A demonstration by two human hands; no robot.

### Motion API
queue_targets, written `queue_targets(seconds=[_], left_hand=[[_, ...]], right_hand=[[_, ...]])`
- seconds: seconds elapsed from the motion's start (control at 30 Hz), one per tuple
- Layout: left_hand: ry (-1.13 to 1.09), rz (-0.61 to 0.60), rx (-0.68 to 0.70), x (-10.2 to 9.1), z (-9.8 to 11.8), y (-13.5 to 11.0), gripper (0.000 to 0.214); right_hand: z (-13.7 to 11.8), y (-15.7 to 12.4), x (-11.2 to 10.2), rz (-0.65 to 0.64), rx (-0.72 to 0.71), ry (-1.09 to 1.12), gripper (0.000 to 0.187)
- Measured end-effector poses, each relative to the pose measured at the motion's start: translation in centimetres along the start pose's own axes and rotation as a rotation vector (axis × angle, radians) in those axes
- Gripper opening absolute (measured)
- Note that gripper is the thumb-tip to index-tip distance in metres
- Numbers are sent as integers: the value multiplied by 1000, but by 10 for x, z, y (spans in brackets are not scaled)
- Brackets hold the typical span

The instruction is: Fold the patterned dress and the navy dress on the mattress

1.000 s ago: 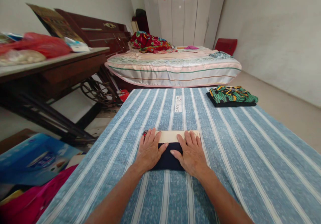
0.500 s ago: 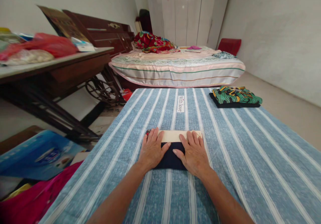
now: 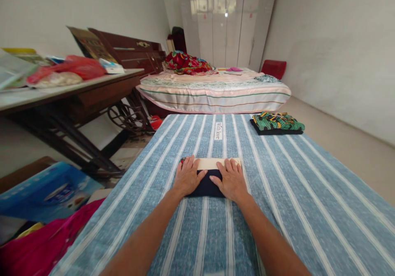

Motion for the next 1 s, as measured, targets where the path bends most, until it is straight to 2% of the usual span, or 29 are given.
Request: queue_targets(seconds=[0.17, 0.3, 0.4, 0.53, 0.63, 0.8, 0.87, 1.0], left_hand=[[-13, 15, 10, -2, -1, 2, 63], [-3, 94, 1, -18, 1, -4, 57], [20, 195, 50, -34, 12, -20, 50], [-13, 165, 172, -34, 33, -40, 49], [-14, 168, 140, -31, 35, -41, 49], [25, 210, 14, -29, 15, -23, 52], [29, 189, -1, -25, 9, -17, 53], [37, 157, 2, -16, 4, -14, 52]], right_hand=[[-4, 1, -6, -8, 0, 16, 64], [2, -2, -14, 47, -16, 112, 58], [23, -10, -28, 208, 10, 293, 53], [63, -19, -42, 346, 155, 448, 56], [73, -15, -47, 339, 179, 460, 58], [66, 4, -40, 285, 174, 510, 43], [74, 9, -34, 276, 259, 531, 40], [105, 14, -20, 231, 520, 599, 31]])
Point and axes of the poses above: each hand's wrist, its own y-axis towards the middle knuckle, its own x-axis out of the palm, z = x × y, the point moved 6 cm from there along y, towards the middle knuckle, and after that the axes turned 2 degrees about y, right-handed, at the moved point
